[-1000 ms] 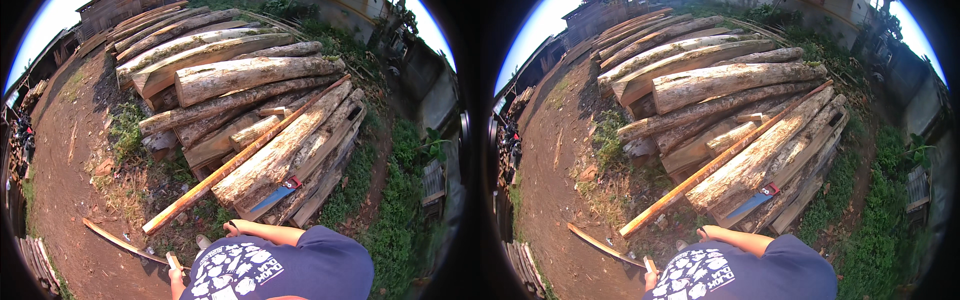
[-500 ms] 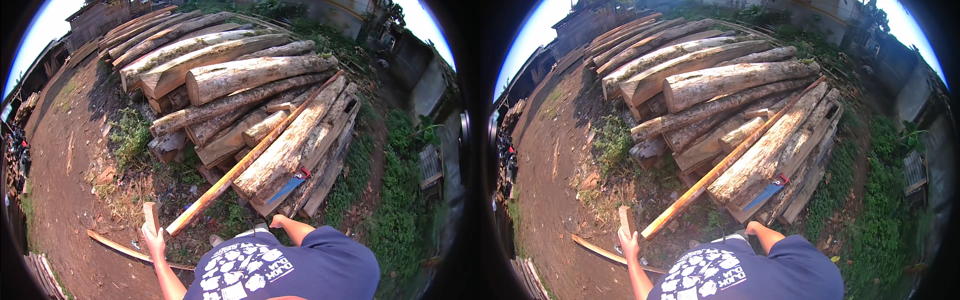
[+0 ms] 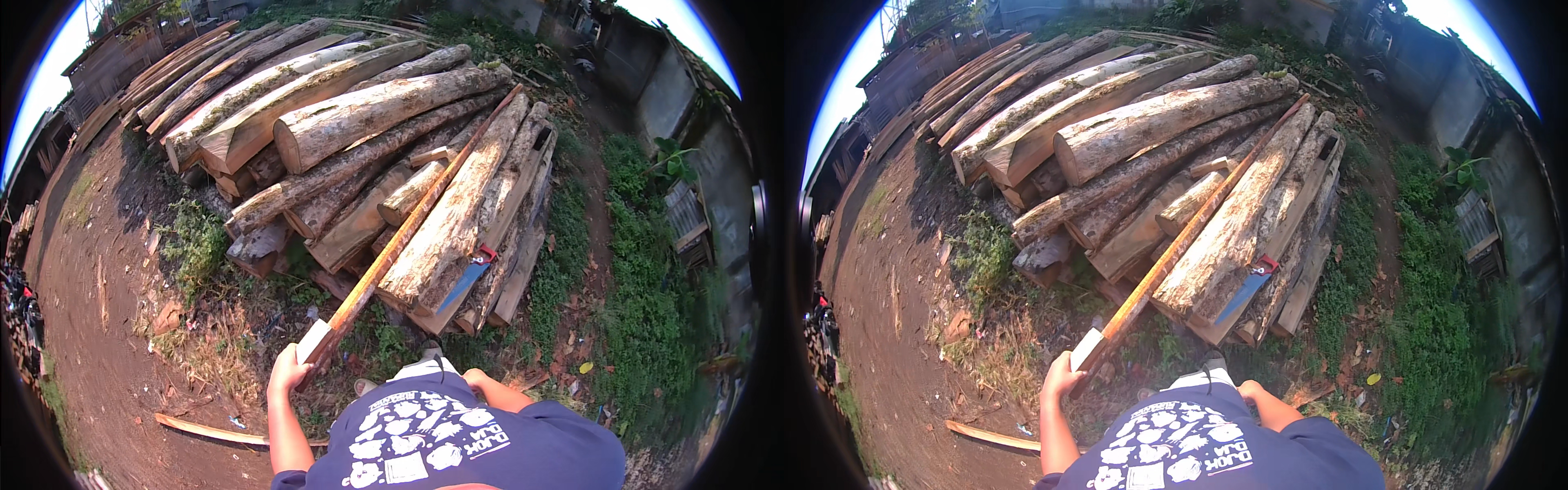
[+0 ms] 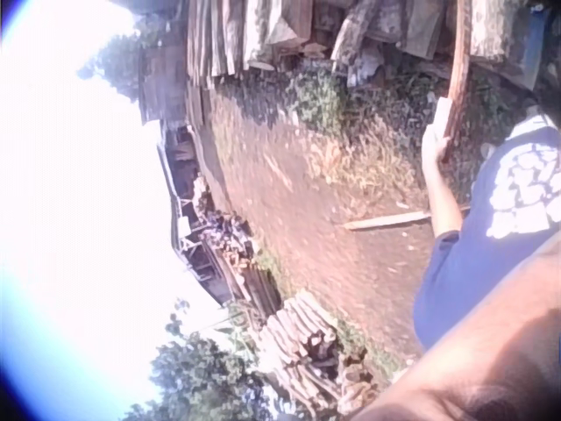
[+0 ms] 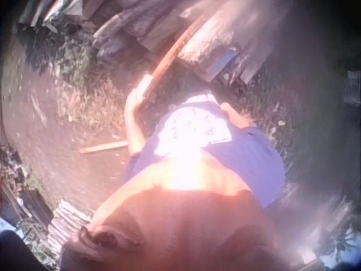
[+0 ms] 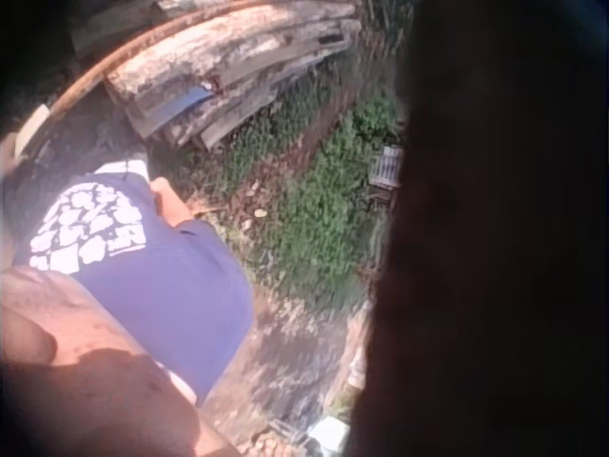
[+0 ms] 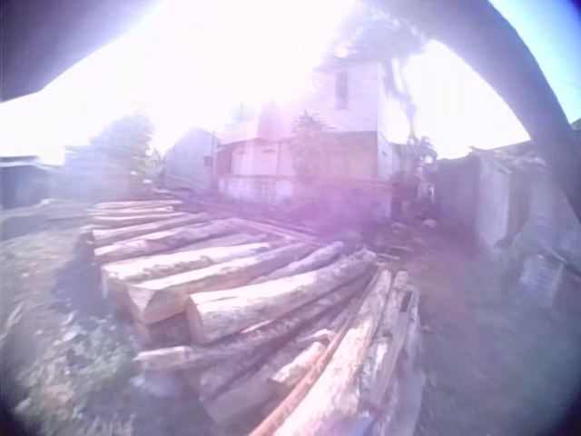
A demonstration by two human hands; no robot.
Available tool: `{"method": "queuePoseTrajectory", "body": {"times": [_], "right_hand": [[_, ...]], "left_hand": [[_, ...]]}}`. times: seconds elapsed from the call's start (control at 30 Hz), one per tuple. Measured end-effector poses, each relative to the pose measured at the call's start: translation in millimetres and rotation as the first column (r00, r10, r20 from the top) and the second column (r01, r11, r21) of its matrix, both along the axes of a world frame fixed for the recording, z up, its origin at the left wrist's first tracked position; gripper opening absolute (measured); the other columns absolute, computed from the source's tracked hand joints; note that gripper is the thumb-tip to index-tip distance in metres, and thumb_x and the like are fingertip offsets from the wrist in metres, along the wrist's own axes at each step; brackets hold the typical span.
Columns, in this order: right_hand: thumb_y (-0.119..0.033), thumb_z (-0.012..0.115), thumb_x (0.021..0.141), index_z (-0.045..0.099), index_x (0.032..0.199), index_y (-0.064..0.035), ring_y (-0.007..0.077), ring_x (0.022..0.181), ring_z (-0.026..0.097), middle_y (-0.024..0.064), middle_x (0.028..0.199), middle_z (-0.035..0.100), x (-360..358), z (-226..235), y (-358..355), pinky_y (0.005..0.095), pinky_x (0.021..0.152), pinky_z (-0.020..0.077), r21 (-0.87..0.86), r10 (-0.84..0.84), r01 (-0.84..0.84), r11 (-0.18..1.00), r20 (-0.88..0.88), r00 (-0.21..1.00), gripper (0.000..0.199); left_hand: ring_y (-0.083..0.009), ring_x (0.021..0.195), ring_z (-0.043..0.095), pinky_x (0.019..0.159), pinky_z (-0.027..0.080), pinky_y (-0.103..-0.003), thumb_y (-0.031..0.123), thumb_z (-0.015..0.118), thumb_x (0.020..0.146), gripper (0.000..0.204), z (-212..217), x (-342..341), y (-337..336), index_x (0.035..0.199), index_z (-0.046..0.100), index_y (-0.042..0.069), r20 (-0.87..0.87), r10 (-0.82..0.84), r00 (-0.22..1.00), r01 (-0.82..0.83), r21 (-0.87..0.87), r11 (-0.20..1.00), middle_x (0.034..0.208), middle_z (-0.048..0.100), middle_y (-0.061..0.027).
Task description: The person uses a red-handled hand saw to cut a long piece of light-colored wood resting on a log pile. They saw through the wood, separate the cut piece, and then pick up another long piece of wood to continue sawing.
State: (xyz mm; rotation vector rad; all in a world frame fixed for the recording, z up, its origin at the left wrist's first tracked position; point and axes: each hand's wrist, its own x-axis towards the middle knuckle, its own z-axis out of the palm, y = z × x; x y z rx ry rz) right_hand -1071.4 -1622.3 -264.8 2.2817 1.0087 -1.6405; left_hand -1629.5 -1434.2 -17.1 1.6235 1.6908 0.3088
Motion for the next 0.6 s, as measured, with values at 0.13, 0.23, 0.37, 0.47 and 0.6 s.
{"method": "queuePoseTrajectory", "body": {"times": [0.13,0.23,0.37,0.47,0.6], "right_hand": [[-0.062,0.079,0.085,0.068,0.061,-0.0043,0.0197,0.053,0.051,0.0072,0.061,0.059,-10.1,15.1,-2.3,0.0403,0.051,0.0415,-0.146,0.035,-0.027,0.989,0.050,0.998,0.063],[-0.062,0.079,0.082,0.078,0.079,-0.0011,0.0231,0.065,0.060,0.0137,0.074,0.069,-27.0,20.6,-4.0,0.0429,0.061,0.0495,-0.062,0.021,-0.023,0.998,-0.036,0.999,0.061],[-0.055,0.079,0.080,0.078,0.078,-0.0007,0.0258,0.064,0.065,0.0140,0.073,0.071,-2.1,-18.1,10.3,0.0427,0.061,0.0522,0.052,0.136,-0.135,0.989,-0.021,0.990,0.054],[-0.056,0.075,0.087,0.080,0.085,-0.0033,0.0261,0.064,0.069,0.0140,0.072,0.072,-30.2,-10.0,41.2,0.0439,0.062,0.0561,0.025,0.334,-0.333,0.943,-0.014,0.943,0.053],[-0.043,0.069,0.096,0.081,0.088,-0.0048,0.0317,0.077,0.075,0.0176,0.080,0.076,-41.5,5.1,92.4,0.0440,0.074,0.0576,0.163,0.511,-0.529,0.833,0.139,0.848,0.041]], "left_hand": [[-0.0408,0.115,0.069,0.098,0.054,-0.047,0.011,0.087,0.076,0.050,5.3,-5.8,-13.2,0.117,0.061,0.000,-0.041,-0.005,0.999,0.004,-0.024,1.000,0.116,0.072,-0.0243],[-0.0406,0.117,0.068,0.099,0.054,-0.048,0.011,0.086,0.077,0.053,13.3,-2.3,-26.2,0.121,0.060,0.001,-0.145,-0.011,0.989,0.013,0.009,1.000,0.119,0.071,-0.0228],[-0.0403,0.118,0.066,0.098,0.055,-0.051,0.010,0.085,0.078,0.057,17.6,20.0,-39.2,0.127,0.057,0.004,-0.294,0.024,0.956,0.000,0.081,0.997,0.123,0.068,-0.0205],[-0.0407,0.119,0.065,0.099,0.056,-0.051,0.008,0.082,0.078,0.060,7.8,22.3,-50.0,0.131,0.055,0.006,-0.482,0.081,0.873,-0.030,0.113,0.993,0.125,0.066,-0.0184],[-0.0418,0.121,0.062,0.101,0.053,-0.052,0.004,0.079,0.078,0.057,-3.9,18.1,-55.4,0.130,0.054,0.004,-0.436,0.141,0.889,-0.057,0.200,0.978,0.126,0.064,-0.0203]]}}
